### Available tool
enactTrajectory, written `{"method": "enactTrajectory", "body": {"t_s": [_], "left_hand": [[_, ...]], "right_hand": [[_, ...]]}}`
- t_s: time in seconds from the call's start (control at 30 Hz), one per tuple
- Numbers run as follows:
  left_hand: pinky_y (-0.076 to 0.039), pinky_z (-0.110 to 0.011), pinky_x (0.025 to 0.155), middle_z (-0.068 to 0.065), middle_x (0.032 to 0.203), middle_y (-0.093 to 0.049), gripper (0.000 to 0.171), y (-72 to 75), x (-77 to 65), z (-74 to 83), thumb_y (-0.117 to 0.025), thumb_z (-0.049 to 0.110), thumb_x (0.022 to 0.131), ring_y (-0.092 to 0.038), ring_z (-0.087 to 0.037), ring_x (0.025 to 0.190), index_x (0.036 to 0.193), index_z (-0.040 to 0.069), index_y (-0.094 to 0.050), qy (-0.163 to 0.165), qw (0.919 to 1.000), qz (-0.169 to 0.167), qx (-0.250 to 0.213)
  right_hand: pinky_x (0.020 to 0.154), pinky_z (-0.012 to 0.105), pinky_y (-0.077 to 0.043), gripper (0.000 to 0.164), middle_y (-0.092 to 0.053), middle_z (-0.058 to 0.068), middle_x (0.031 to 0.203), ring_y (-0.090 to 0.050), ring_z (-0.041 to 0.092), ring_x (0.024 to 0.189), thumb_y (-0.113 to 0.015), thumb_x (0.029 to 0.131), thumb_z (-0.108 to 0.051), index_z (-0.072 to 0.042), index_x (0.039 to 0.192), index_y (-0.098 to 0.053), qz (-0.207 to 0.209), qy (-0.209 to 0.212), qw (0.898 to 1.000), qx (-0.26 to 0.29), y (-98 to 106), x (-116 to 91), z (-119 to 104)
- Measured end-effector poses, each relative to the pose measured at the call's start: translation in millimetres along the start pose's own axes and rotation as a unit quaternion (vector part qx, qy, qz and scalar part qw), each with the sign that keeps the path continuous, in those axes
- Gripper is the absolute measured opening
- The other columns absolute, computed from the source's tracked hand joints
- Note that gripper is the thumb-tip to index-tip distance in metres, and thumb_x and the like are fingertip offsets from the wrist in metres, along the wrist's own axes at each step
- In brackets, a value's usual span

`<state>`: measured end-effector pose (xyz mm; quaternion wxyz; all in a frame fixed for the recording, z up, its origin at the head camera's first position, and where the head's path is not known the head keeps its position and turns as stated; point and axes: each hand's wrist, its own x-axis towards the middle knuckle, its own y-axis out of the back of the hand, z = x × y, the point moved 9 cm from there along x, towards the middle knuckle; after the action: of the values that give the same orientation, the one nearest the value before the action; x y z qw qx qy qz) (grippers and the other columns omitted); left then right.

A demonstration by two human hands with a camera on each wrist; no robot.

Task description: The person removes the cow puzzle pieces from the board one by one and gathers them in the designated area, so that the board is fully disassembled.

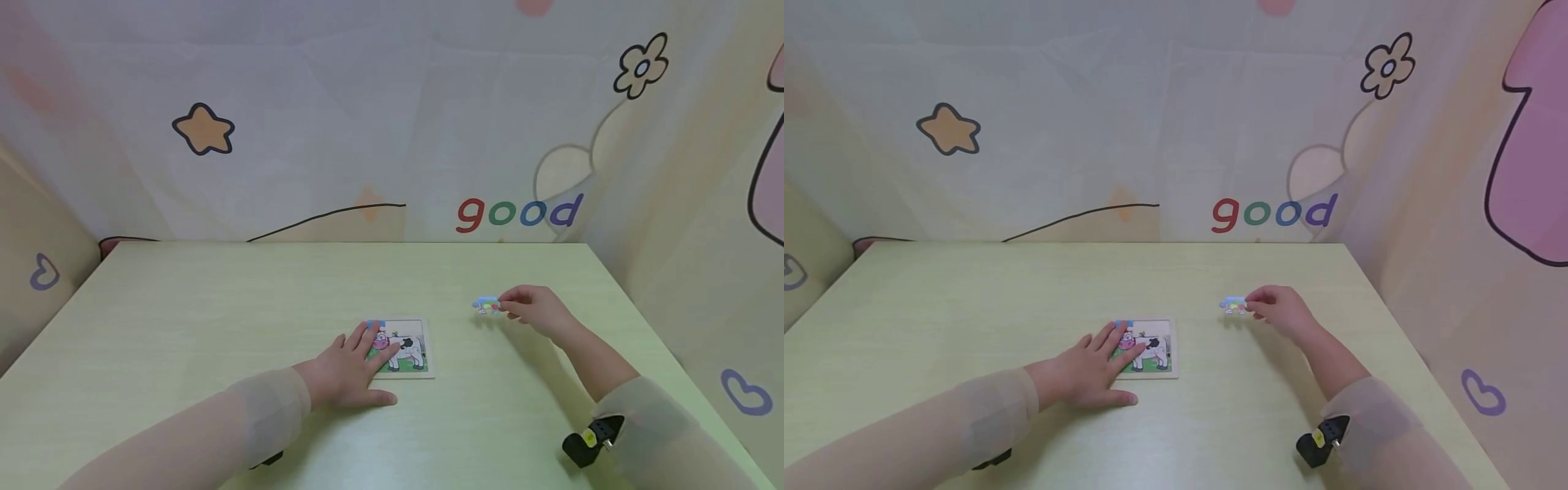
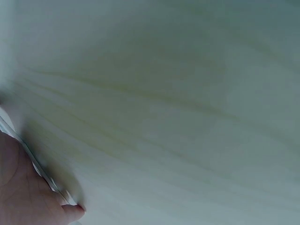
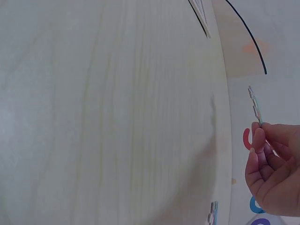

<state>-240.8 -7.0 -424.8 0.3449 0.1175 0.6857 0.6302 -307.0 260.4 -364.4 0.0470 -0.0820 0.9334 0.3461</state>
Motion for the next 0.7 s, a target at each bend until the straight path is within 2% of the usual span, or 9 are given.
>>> {"method": "enactTrajectory", "body": {"t_s": [0.23,0.43,0.7], "left_hand": [[-0.019,-0.054,0.106,-0.014,0.155,0.005,0.087,-1.1,1.1,-0.3,-0.029,0.078,0.081,0.004,-0.034,0.140,0.151,0.031,-0.008,0.000,1.0000,-0.001,0.004],[-0.019,-0.054,0.106,-0.014,0.155,0.005,0.087,-2.2,2.8,0.0,-0.027,0.080,0.080,0.004,-0.034,0.141,0.151,0.032,-0.007,0.001,1.0000,0.001,0.005],[-0.019,-0.052,0.107,-0.013,0.155,0.003,0.085,3.5,-2.9,1.8,-0.031,0.077,0.082,0.003,-0.033,0.141,0.151,0.031,-0.009,0.012,0.9998,-0.011,0.007]], "right_hand": [[0.080,0.041,-0.048,0.028,-0.064,0.019,0.103,-0.059,0.032,0.092,-0.056,0.094,-0.018,0.005,0.110,-0.058,0.009,-0.006,1.000,-0.013,12.9,-0.9,7.9],[0.078,0.037,-0.049,0.030,-0.062,0.022,0.106,-0.059,0.032,0.093,-0.055,0.095,-0.019,0.006,0.111,-0.058,0.013,-0.018,1.000,-0.022,20.9,-0.5,15.6],[0.062,0.027,-0.046,0.025,-0.064,0.016,0.096,-0.056,0.023,0.080,-0.056,0.094,-0.014,0.006,0.108,-0.058,0.001,-0.049,0.999,-0.022,17.3,-0.6,30.9]]}}
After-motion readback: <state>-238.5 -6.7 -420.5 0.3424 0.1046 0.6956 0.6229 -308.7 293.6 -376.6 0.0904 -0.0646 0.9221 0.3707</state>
